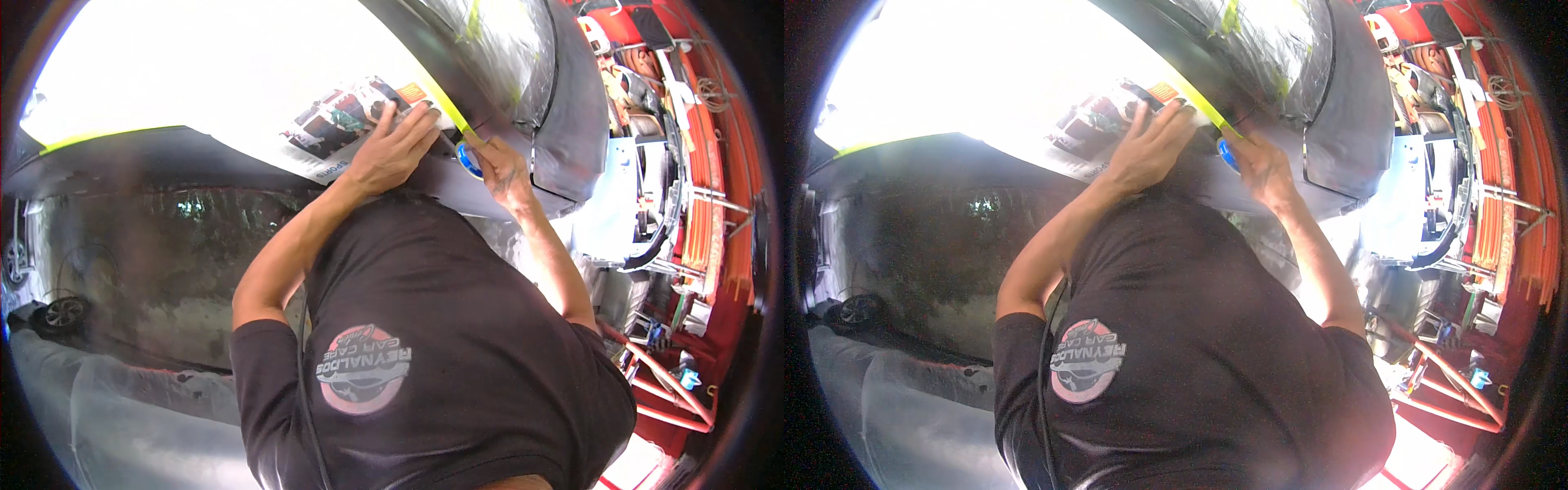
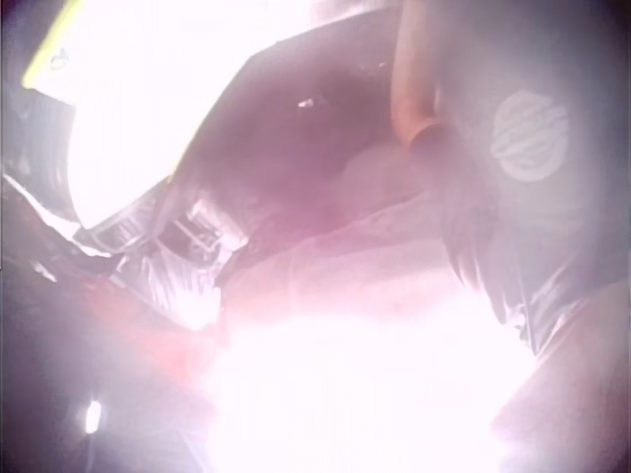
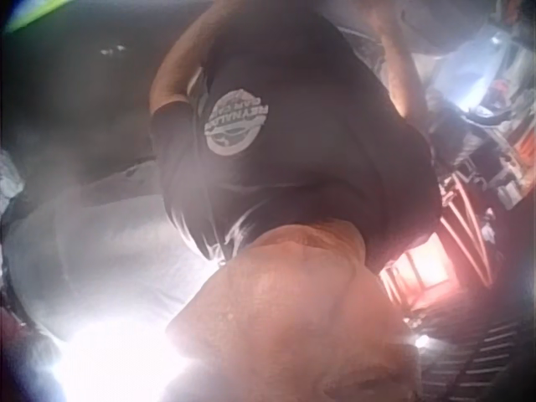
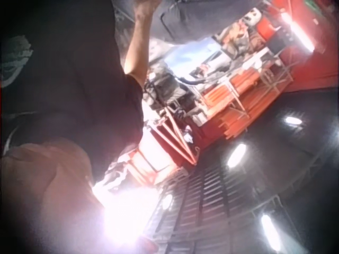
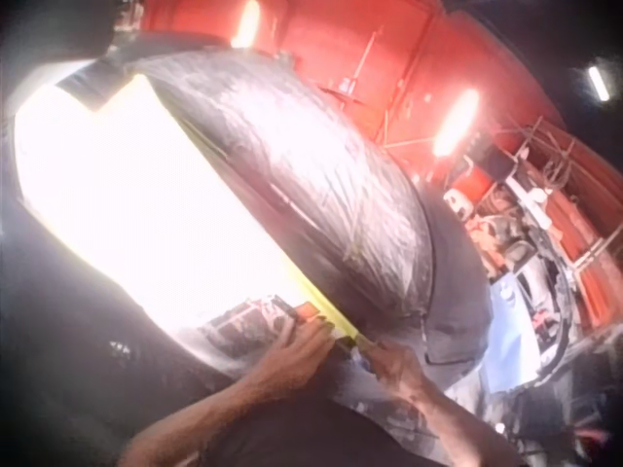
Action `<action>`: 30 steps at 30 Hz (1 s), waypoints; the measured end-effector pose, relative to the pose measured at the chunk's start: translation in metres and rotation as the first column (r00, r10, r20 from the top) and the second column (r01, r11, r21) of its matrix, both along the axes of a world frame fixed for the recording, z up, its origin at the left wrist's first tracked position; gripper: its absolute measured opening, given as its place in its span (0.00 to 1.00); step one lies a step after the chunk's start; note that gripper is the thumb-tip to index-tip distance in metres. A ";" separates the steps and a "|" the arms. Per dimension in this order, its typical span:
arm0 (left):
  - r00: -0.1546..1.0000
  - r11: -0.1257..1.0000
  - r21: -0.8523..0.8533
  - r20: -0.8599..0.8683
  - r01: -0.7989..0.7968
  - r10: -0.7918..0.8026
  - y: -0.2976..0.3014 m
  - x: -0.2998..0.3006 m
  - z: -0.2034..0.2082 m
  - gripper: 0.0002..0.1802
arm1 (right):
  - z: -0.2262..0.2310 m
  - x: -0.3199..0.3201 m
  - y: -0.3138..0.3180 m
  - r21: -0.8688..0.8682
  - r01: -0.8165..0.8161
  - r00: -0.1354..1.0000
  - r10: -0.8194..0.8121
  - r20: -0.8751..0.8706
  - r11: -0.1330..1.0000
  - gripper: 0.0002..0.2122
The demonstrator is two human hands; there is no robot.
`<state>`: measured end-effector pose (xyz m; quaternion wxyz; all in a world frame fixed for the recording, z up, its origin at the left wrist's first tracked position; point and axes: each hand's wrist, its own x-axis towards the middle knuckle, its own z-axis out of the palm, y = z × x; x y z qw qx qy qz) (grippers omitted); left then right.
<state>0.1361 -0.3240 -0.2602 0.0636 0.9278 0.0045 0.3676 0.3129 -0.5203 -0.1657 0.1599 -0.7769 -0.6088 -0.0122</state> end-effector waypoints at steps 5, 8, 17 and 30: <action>0.993 0.993 -0.002 -0.001 0.122 -0.122 -0.005 0.010 -0.010 0.23 | 0.004 -0.007 -0.004 0.044 0.016 1.000 -0.015 -0.022 0.999 0.19; 0.989 0.989 -0.015 0.011 0.147 -0.147 -0.007 0.010 -0.009 0.21 | -0.001 -0.008 -0.006 0.024 0.024 1.000 -0.024 -0.001 0.999 0.20; 0.989 0.989 0.016 -0.009 0.148 -0.148 -0.005 0.009 -0.006 0.20 | -0.003 -0.011 0.013 -0.049 0.064 0.992 -0.058 0.115 0.997 0.19; 0.989 0.990 0.133 -0.130 -0.050 0.068 -0.002 0.012 0.031 0.27 | -0.009 -0.009 0.015 -0.020 0.093 0.990 -0.091 0.105 0.995 0.20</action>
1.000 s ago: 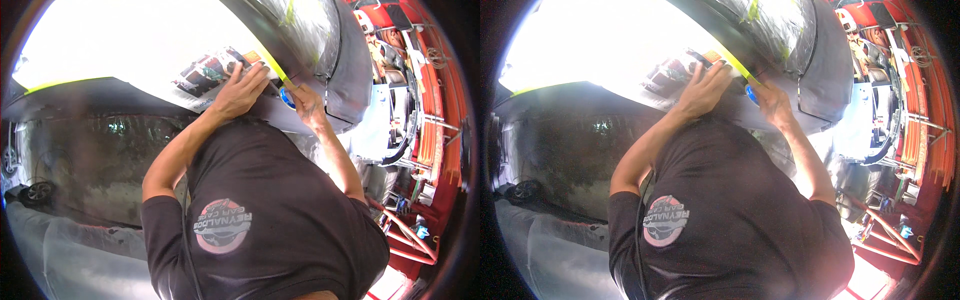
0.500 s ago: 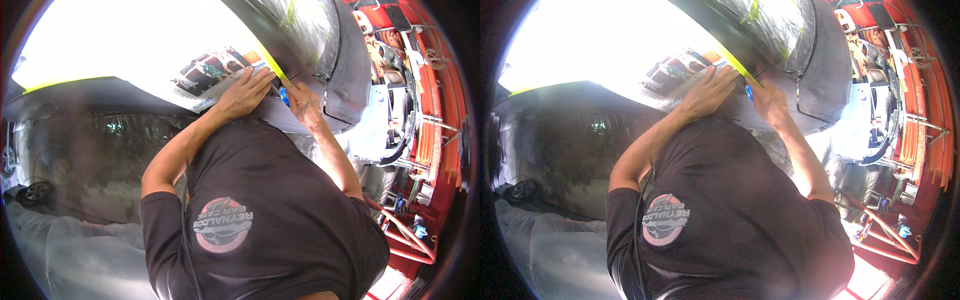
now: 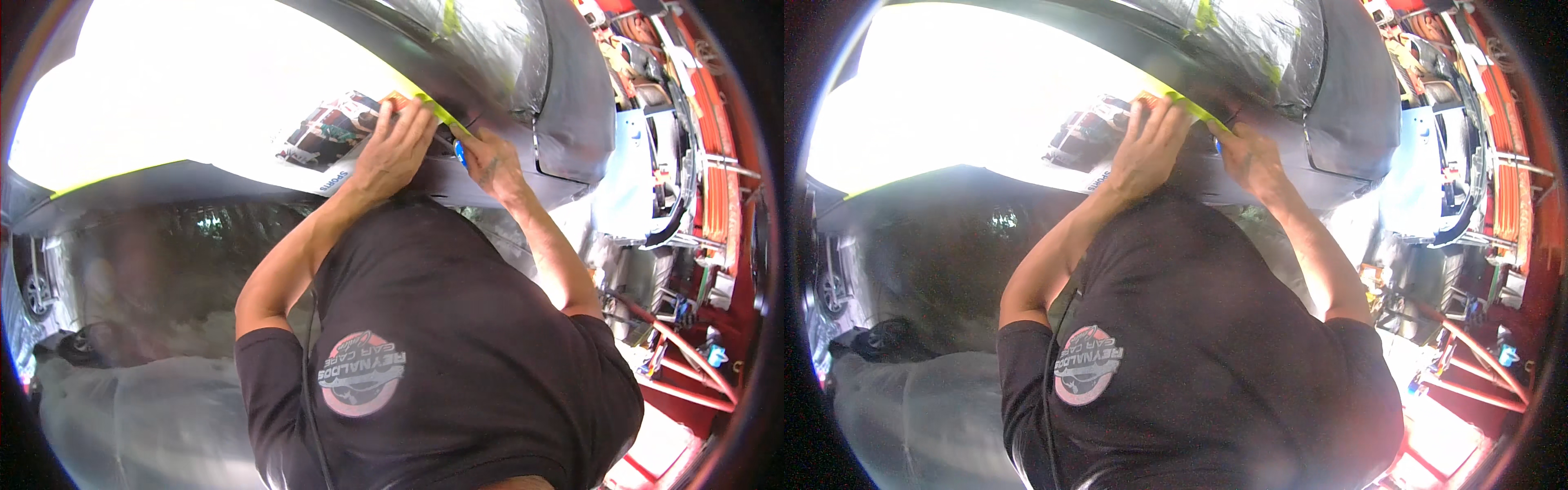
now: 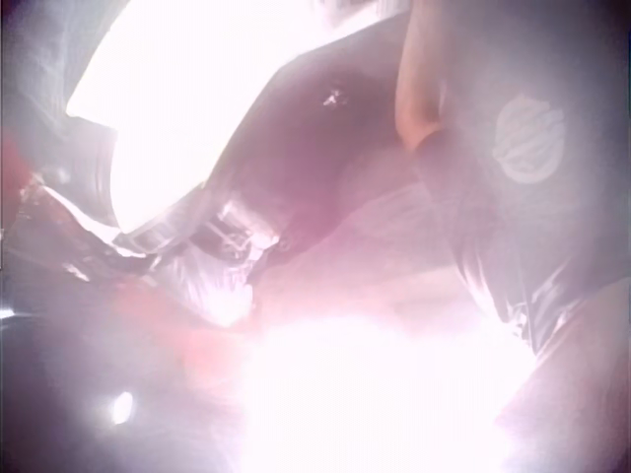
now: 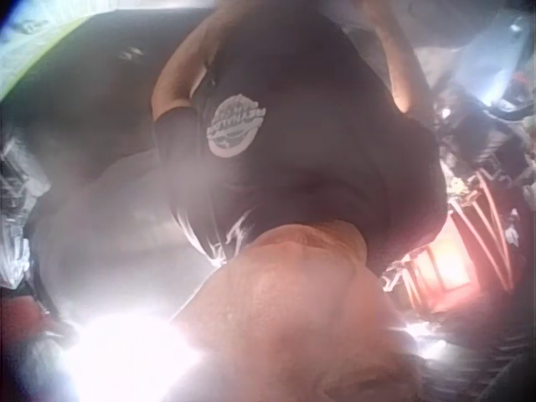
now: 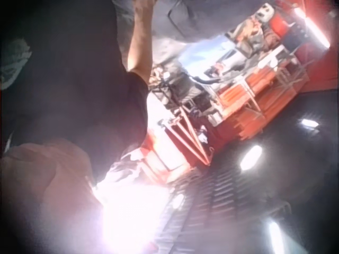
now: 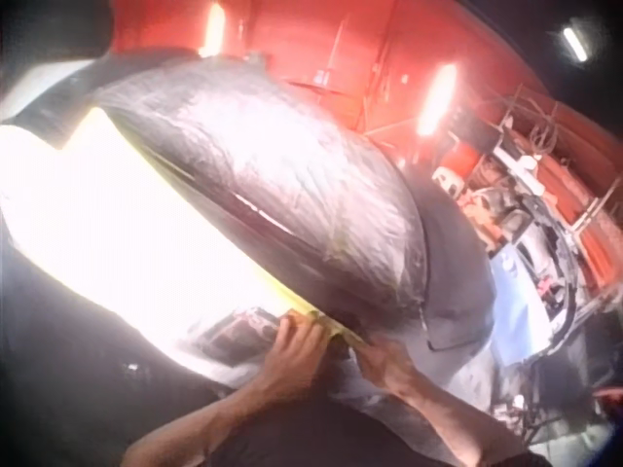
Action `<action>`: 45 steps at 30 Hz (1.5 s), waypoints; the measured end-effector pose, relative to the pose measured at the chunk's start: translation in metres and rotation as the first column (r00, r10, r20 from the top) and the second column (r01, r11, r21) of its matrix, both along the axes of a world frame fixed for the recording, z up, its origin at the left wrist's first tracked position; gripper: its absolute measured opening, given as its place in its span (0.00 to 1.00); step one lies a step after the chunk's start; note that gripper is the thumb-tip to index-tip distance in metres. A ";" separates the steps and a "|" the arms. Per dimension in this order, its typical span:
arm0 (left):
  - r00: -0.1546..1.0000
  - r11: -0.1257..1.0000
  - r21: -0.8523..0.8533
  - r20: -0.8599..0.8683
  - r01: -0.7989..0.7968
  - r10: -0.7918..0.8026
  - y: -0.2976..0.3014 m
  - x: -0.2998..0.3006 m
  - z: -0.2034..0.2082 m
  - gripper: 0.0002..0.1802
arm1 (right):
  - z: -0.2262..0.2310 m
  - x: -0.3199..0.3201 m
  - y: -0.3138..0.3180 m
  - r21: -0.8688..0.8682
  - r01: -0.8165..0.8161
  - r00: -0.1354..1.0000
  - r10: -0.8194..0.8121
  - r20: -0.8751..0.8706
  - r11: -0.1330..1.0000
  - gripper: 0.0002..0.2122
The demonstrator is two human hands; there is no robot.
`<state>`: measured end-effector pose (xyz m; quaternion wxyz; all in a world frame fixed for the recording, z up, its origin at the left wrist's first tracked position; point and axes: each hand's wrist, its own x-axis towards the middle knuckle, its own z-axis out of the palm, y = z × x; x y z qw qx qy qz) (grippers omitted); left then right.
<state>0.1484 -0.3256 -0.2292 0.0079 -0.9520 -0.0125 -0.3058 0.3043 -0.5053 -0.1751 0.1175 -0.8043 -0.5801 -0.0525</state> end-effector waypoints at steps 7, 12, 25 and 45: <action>0.996 0.983 0.181 -0.088 0.035 -0.019 0.005 0.011 0.004 0.32 | -0.005 -0.001 -0.001 0.043 0.035 0.999 -0.033 -0.040 0.998 0.22; 0.995 0.977 0.199 -0.075 0.079 -0.065 0.014 0.014 0.005 0.30 | -0.003 0.004 -0.008 -0.034 -0.007 1.000 0.007 -0.012 0.999 0.25; 0.979 0.998 0.011 -0.196 0.056 -0.053 0.040 -0.002 0.039 0.29 | 0.069 0.086 -0.024 0.277 0.133 0.959 -0.053 -0.277 0.952 0.19; 0.544 0.821 -0.325 0.626 -0.469 0.558 0.299 -0.135 0.266 0.02 | 0.116 0.025 0.154 0.609 0.097 0.691 0.387 -0.611 0.787 0.20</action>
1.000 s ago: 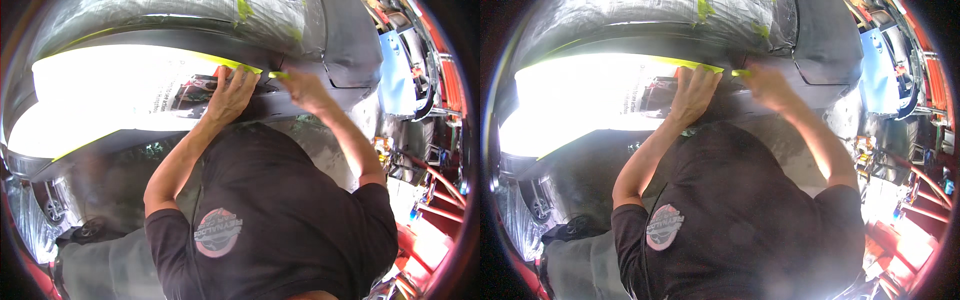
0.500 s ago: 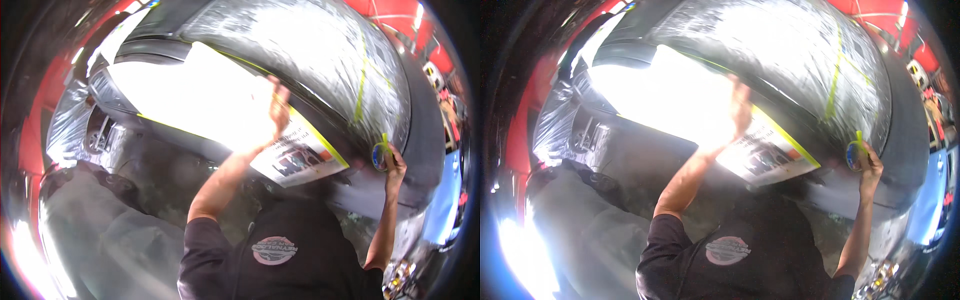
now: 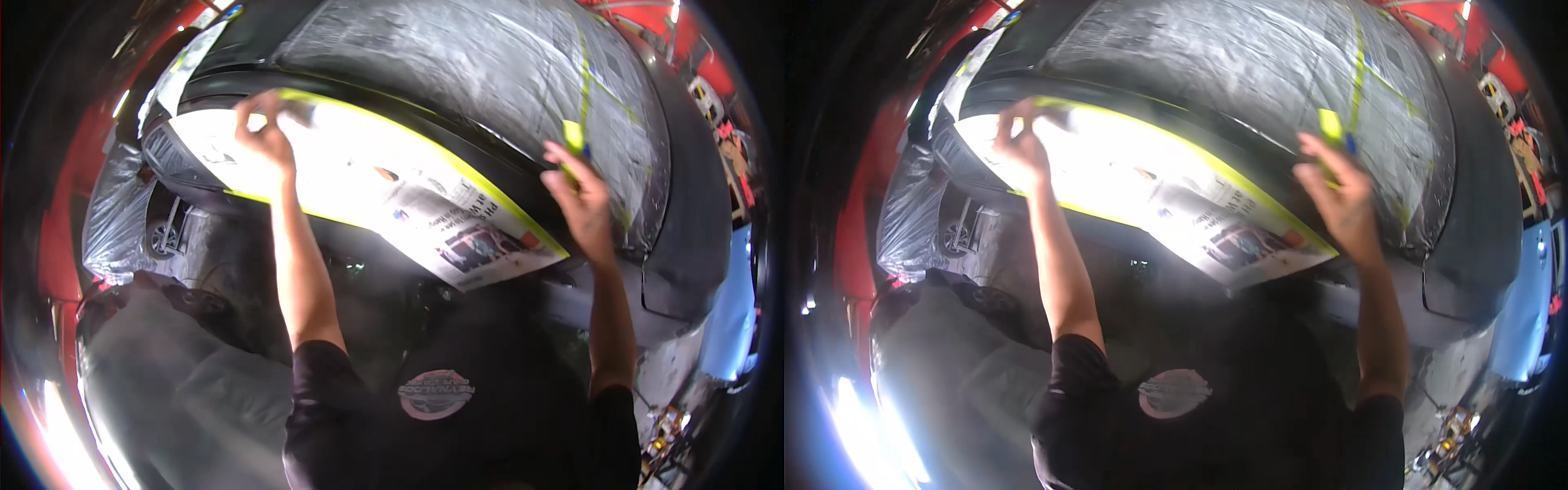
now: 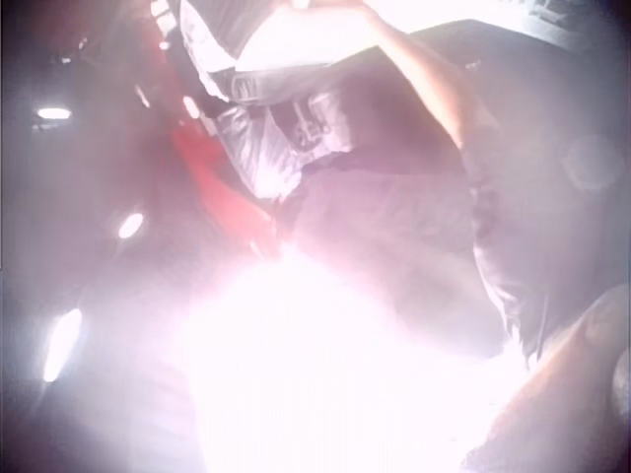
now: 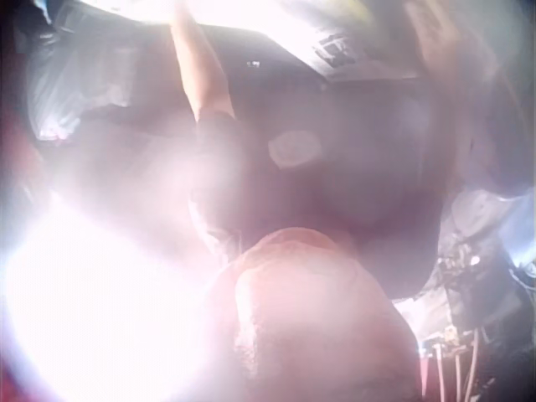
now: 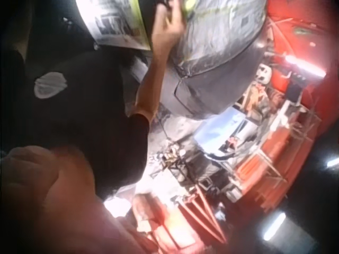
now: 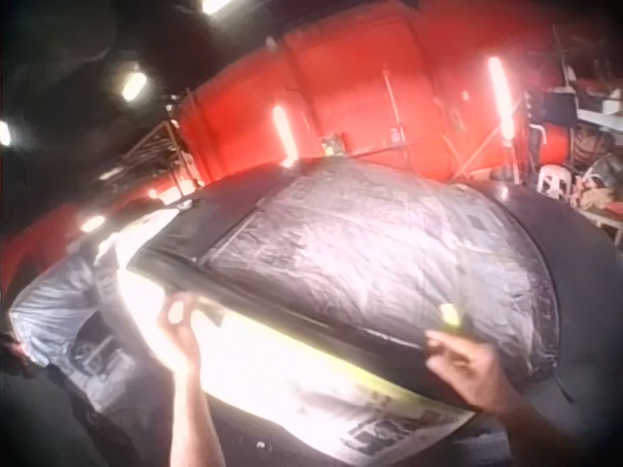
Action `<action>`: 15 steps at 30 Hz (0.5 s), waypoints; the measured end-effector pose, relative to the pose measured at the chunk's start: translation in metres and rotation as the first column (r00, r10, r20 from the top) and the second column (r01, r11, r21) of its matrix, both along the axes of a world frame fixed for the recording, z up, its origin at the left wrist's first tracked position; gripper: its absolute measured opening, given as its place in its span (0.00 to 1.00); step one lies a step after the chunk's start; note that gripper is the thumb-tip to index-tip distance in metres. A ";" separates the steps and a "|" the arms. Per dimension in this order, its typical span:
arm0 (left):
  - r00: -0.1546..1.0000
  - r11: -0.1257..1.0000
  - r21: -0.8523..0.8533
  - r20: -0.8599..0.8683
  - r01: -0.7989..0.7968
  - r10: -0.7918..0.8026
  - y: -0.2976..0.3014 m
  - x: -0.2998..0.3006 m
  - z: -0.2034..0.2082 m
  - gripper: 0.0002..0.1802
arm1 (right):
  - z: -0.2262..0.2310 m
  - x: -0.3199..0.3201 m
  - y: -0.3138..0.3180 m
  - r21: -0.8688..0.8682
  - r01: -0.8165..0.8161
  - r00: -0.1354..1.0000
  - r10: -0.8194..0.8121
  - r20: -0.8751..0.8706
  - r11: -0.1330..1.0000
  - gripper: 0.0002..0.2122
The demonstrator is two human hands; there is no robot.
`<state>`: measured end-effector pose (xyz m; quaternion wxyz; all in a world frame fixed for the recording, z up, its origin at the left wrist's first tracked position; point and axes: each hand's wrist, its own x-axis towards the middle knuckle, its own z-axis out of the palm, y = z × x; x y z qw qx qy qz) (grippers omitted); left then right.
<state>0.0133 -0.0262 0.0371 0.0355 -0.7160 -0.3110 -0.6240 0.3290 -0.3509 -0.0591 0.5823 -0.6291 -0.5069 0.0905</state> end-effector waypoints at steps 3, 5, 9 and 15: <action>0.975 0.997 0.081 0.222 0.015 -0.032 -0.088 -0.038 0.008 0.02 | 0.023 -0.053 0.026 0.019 -0.057 0.873 0.040 0.487 0.998 0.32; 0.969 0.986 0.165 0.248 -0.029 -0.013 -0.130 -0.061 0.006 0.03 | 0.027 -0.081 0.038 -0.041 -0.134 0.840 0.136 0.524 0.990 0.31; 0.983 0.933 0.322 0.130 -0.164 0.128 -0.177 -0.092 0.013 0.14 | 0.015 -0.098 0.033 0.037 -0.217 0.770 0.148 0.621 0.976 0.10; 0.894 0.844 0.310 0.252 -0.437 0.370 -0.188 -0.145 0.036 0.19 | 0.002 -0.120 -0.005 -0.086 -0.276 0.798 0.278 0.534 0.957 0.19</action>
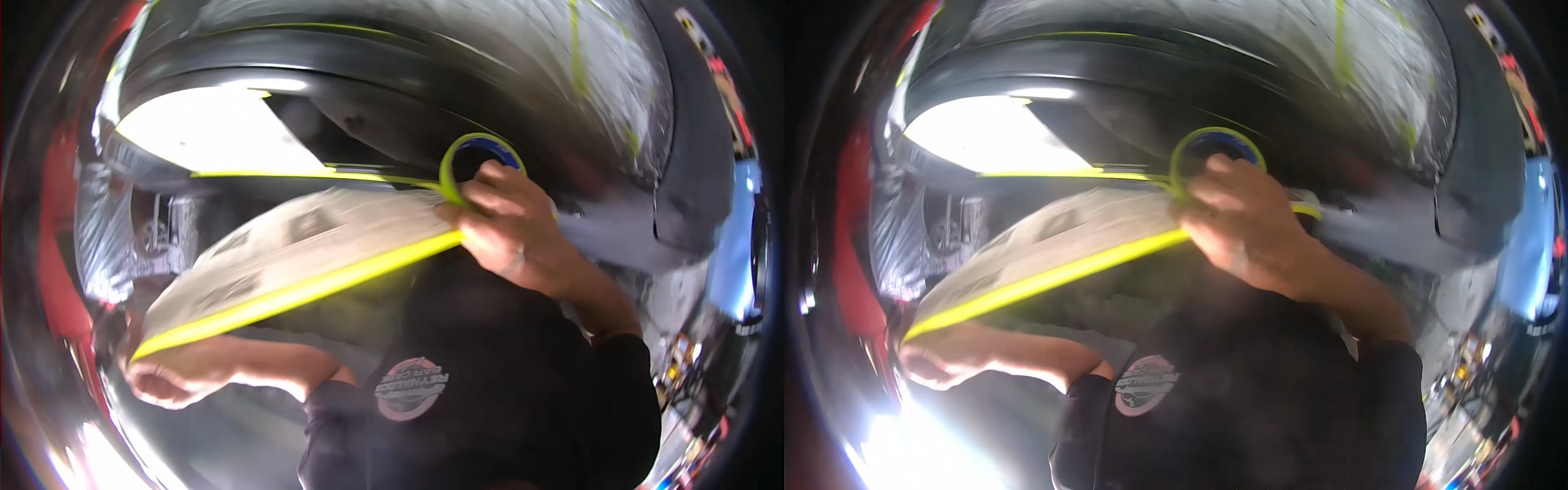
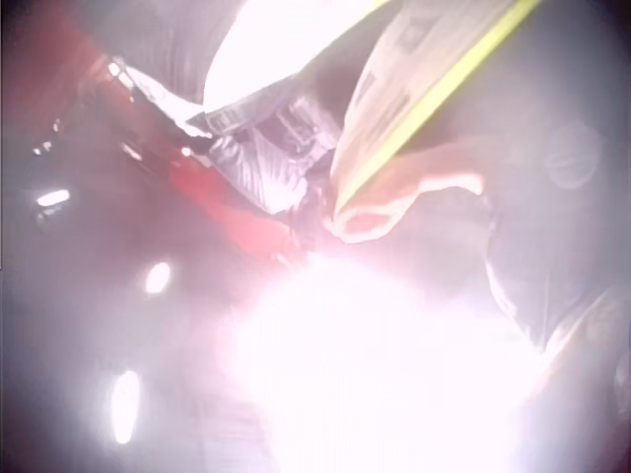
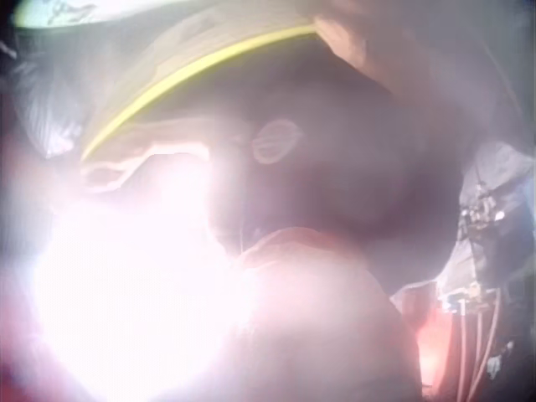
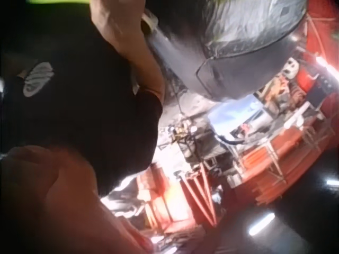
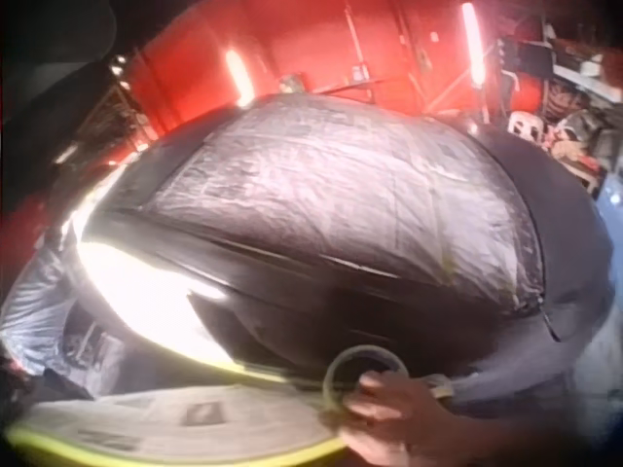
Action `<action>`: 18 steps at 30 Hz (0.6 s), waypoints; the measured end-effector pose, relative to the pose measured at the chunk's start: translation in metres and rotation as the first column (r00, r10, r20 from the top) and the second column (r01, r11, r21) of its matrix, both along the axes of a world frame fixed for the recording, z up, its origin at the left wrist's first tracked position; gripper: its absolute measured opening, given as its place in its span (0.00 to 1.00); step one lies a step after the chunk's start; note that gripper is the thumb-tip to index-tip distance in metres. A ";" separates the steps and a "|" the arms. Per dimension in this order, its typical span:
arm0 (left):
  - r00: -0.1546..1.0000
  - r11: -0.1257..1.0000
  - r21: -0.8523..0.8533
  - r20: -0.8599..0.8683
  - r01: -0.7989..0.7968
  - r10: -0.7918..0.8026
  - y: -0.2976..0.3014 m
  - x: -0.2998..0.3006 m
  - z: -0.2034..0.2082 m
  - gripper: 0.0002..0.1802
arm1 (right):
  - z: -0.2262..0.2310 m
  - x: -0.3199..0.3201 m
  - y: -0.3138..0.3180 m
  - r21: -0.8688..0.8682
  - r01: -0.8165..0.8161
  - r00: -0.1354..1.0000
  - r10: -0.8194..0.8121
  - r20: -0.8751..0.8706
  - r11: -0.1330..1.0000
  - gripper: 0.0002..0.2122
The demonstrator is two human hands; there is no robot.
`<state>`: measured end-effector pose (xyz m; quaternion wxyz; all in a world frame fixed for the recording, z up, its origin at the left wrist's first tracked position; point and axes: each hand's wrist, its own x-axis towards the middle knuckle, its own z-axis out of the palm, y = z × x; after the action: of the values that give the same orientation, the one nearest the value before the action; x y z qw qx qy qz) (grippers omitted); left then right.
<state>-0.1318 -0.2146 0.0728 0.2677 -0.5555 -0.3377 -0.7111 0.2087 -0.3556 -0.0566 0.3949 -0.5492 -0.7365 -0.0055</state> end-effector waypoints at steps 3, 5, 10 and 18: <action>0.987 0.997 -0.062 0.161 0.040 -0.029 0.026 -0.019 0.007 0.19 | -0.013 -0.028 -0.017 -0.059 0.038 0.996 -0.043 -0.072 0.997 0.18; 0.962 0.962 -0.073 0.087 0.264 -0.258 0.057 -0.028 0.004 0.17 | -0.024 -0.039 -0.025 -0.161 0.080 0.995 -0.087 -0.037 0.984 0.17; 0.902 0.885 -0.217 -0.045 0.411 -0.430 0.139 -0.055 -0.006 0.13 | -0.110 -0.048 -0.039 -0.239 0.316 0.948 -0.315 0.042 0.918 0.13; 0.770 0.758 -0.287 -0.095 0.586 -0.631 0.280 -0.042 -0.029 0.14 | -0.183 -0.094 -0.030 -0.478 0.444 0.114 -0.577 -0.809 0.758 0.06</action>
<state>-0.1734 0.0654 0.0442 -0.0182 -0.7272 -0.1950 -0.6579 0.1152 -0.3852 -0.2399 0.6800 -0.6875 -0.1349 0.2163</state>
